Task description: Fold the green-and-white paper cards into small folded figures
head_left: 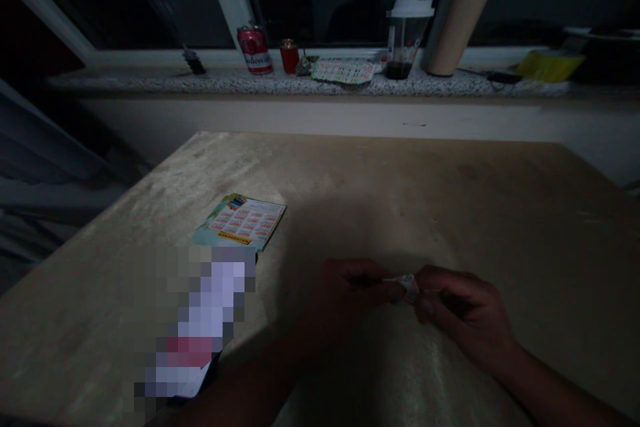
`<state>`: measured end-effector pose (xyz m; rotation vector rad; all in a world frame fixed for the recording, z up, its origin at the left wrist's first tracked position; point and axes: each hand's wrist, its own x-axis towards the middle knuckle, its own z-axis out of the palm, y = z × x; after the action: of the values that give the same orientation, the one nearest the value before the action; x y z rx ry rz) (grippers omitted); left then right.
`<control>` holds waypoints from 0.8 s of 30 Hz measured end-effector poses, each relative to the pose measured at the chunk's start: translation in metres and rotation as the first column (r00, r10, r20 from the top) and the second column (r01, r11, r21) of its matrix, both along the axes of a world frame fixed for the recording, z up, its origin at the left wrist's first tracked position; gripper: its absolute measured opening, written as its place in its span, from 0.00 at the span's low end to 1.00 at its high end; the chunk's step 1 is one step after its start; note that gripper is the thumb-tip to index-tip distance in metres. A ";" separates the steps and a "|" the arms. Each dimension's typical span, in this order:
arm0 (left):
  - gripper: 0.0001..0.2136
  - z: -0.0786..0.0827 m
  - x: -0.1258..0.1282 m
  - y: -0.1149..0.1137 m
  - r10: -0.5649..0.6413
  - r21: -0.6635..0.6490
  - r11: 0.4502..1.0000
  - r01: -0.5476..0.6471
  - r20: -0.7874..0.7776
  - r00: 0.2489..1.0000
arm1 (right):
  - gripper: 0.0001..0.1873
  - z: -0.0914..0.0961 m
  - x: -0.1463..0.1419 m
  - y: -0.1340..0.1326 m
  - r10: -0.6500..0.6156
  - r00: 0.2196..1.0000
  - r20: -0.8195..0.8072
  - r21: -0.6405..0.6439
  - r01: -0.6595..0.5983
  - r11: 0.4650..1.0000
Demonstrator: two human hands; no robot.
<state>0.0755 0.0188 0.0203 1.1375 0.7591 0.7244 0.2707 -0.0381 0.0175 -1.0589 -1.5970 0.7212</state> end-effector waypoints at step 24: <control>0.05 -0.002 -0.003 -0.008 0.109 0.592 0.805 -0.038 -0.084 0.990 | 0.05 0.006 -0.003 0.004 -0.106 0.990 0.094 0.071 0.100 0.992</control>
<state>0.0723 0.0106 0.0185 1.7375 0.6916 1.0088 0.2679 -0.0345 0.0233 -1.1336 -1.6252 0.5508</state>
